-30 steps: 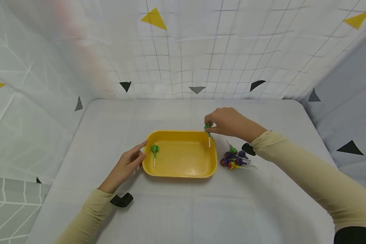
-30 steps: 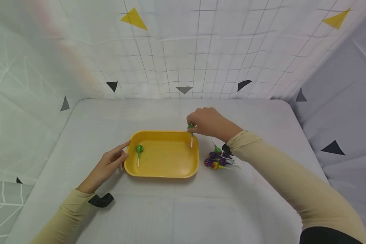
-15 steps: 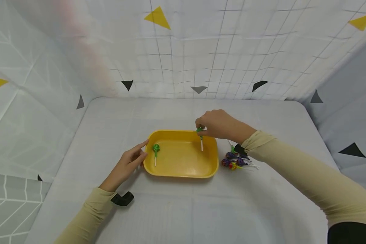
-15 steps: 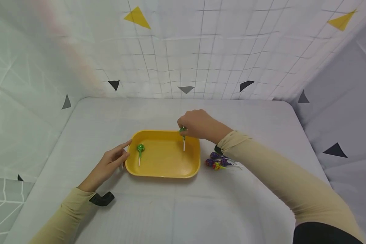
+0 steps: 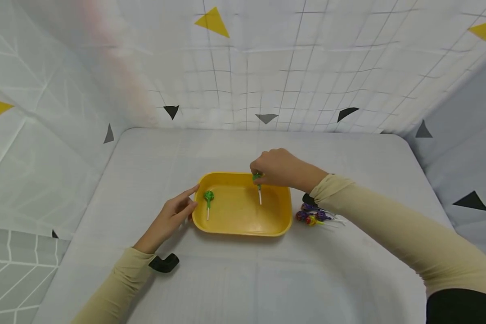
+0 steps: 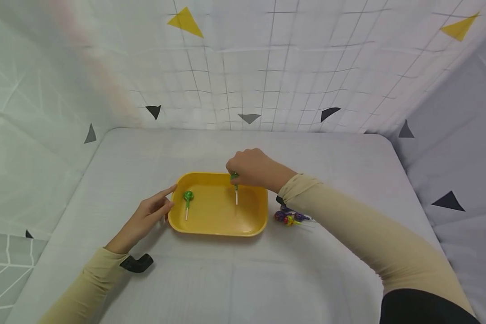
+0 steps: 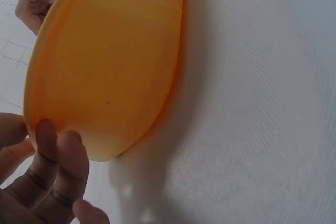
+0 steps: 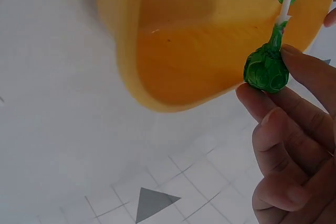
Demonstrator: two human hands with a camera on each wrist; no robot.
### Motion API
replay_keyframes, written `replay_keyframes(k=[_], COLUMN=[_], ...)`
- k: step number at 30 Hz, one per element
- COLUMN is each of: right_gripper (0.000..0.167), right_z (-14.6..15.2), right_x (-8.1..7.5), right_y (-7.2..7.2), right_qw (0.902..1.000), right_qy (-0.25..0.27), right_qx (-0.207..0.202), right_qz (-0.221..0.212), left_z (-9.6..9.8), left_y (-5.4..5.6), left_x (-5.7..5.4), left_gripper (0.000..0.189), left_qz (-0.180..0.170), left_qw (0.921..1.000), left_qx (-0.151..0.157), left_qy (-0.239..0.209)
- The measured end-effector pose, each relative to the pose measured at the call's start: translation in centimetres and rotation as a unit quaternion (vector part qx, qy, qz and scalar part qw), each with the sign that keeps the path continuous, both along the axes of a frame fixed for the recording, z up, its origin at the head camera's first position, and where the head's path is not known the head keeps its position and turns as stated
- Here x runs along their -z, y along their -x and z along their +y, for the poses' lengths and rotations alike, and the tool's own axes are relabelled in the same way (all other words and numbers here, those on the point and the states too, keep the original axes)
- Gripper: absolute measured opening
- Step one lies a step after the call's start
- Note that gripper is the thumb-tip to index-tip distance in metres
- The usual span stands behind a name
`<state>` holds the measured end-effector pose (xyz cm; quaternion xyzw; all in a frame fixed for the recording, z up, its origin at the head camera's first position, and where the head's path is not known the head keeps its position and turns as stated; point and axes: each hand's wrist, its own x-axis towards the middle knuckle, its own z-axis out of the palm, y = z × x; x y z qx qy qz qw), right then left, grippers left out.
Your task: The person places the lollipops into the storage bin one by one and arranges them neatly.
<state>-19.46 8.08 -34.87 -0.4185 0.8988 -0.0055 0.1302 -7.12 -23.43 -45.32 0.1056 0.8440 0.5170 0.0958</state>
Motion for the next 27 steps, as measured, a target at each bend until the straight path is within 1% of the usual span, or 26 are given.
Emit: replay_keyframes(k=[5,12,17,21,27], right_gripper=[0.02,0.021,0.023,0.022,0.021], right_z=[-1.1,-2.7,-3.8,-4.8,-6.3], right_x=[0.4,0.7,1.1,1.7,2.4], right_y=[0.0,-0.1,-0.2,-0.2,-0.1], right_qw=[0.9999,0.9997,0.9995,0.9994,0.9987], right_qy=[0.006,-0.001,0.0,0.004,0.002], right_qx=[-0.013,-0.026,-0.032,-0.034,-0.045], right_qz=[-0.001,-0.002,0.0,-0.007,-0.022], left_z=[0.0,-0.1,-0.1,-0.2,-0.1], left_y=[0.0,0.1,0.1,0.1,0.3], left_x=[0.2,0.4,0.4,0.4,0.4], left_gripper=[0.052,0.052,0.053,0.053,0.053], left_qz=[-0.001,0.01,0.007,0.011,0.002], left_qw=[1.0,0.9999,1.0,0.9999,0.9999], left_qx=[-0.001,0.004,0.001,0.004,0.004], left_qy=[-0.001,-0.004,-0.004,-0.011,-0.017])
